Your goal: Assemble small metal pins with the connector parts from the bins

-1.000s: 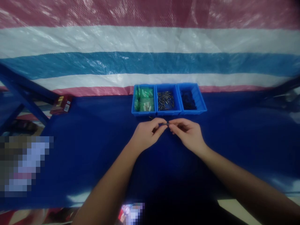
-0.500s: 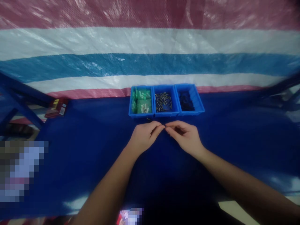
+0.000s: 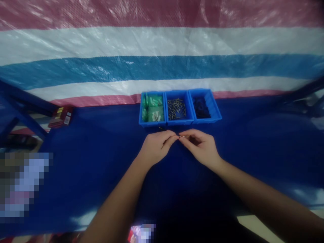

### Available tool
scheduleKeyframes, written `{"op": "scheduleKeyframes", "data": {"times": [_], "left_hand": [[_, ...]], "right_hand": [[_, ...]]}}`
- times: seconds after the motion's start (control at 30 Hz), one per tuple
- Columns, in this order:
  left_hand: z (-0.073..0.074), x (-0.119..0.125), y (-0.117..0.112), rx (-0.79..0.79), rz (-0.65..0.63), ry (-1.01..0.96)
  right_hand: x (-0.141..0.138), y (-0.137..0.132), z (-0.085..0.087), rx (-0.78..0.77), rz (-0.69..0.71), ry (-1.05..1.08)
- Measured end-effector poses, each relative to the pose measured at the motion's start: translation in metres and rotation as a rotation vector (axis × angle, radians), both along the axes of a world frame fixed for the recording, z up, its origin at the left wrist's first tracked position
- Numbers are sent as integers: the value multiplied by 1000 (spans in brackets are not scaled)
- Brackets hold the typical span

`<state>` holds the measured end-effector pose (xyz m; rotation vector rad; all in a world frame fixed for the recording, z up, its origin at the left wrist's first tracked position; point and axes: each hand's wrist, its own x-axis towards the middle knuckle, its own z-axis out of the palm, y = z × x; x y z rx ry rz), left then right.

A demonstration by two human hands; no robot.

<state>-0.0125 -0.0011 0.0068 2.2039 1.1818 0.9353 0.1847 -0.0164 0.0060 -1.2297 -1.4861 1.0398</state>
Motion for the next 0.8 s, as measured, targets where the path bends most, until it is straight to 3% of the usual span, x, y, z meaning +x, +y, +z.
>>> {"op": "scheduleKeyframes", "data": {"times": [0.37,0.6,0.8], "left_hand": [[-6,2,-2,18,48,-65],[-2,-1,-1,-39,34,42],[-6,2,-1,-58,50,-80]], "right_hand": [[-2,2,2,-60,-19,103],[-2,0,3,-41,-12,117],[-3,2,3,-75,-24,157]]}}
